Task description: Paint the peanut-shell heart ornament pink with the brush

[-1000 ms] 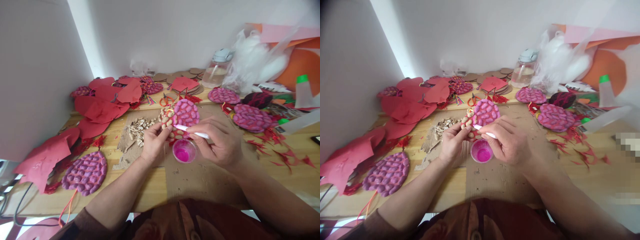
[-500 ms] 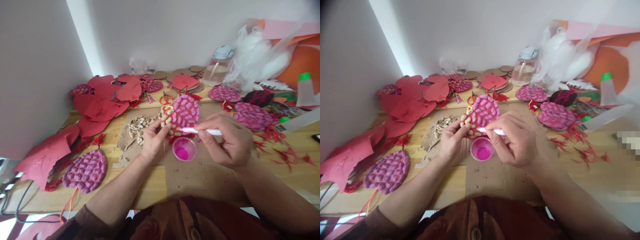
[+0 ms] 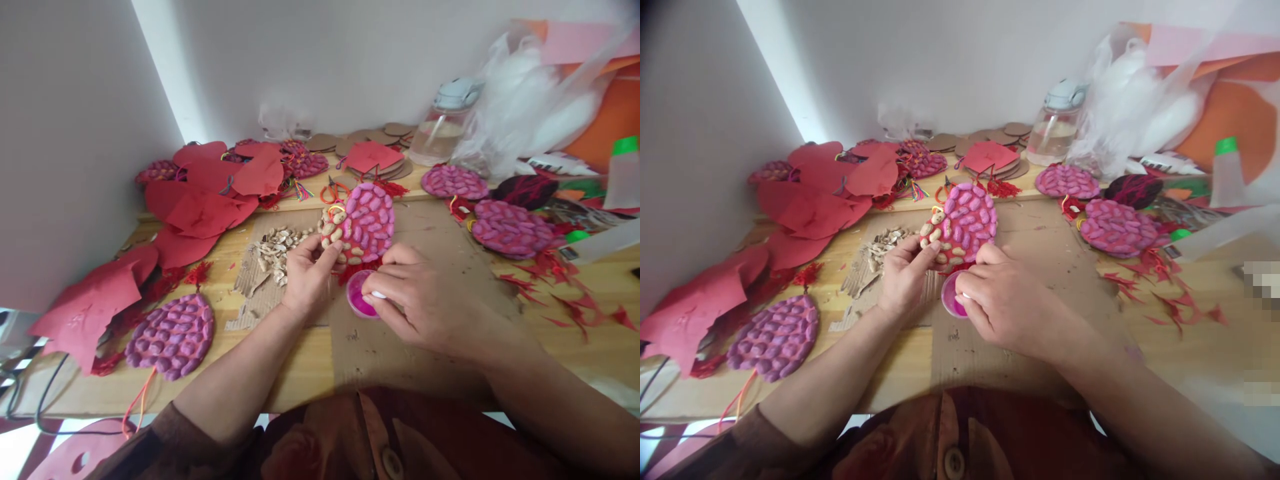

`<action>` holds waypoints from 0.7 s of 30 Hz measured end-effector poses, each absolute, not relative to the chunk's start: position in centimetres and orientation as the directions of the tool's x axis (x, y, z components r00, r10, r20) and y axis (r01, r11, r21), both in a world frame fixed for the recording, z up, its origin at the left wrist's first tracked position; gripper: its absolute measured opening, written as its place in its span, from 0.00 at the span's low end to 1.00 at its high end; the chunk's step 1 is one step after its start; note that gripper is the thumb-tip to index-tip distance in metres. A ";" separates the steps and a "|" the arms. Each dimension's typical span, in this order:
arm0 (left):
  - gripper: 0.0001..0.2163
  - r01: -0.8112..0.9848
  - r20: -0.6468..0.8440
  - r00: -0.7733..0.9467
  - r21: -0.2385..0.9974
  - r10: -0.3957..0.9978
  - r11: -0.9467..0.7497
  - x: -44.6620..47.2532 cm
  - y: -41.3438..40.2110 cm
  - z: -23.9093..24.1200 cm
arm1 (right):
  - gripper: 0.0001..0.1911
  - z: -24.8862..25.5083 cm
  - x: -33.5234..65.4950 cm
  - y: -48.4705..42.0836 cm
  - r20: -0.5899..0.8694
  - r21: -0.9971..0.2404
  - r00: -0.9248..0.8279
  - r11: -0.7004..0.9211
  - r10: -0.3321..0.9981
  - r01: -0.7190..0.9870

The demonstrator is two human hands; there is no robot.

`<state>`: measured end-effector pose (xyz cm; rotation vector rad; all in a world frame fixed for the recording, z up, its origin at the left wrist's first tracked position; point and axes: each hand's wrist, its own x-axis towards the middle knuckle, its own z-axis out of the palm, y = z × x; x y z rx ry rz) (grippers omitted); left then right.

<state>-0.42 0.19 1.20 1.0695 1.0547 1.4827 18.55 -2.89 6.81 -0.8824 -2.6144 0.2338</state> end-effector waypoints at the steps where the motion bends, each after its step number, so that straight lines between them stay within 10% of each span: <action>1: 0.11 -0.217 0.113 -0.119 0.967 0.986 -0.137 -0.4 0.2 1.2 | 0.11 6.8 18.6 -3.0 0.289 -0.266 -0.730 0.785 0.619 0.560; 12: 0.14 -0.284 0.080 -0.092 0.953 0.993 -0.103 -0.4 0.2 0.9 | 0.07 6.9 18.6 -2.8 0.427 -0.264 -0.653 0.777 0.626 0.572; 21: 0.16 -0.345 0.053 -0.024 0.937 0.998 -0.058 -0.3 0.2 0.9 | 0.07 7.0 21.3 -1.1 0.660 -0.589 -0.163 0.639 0.734 0.495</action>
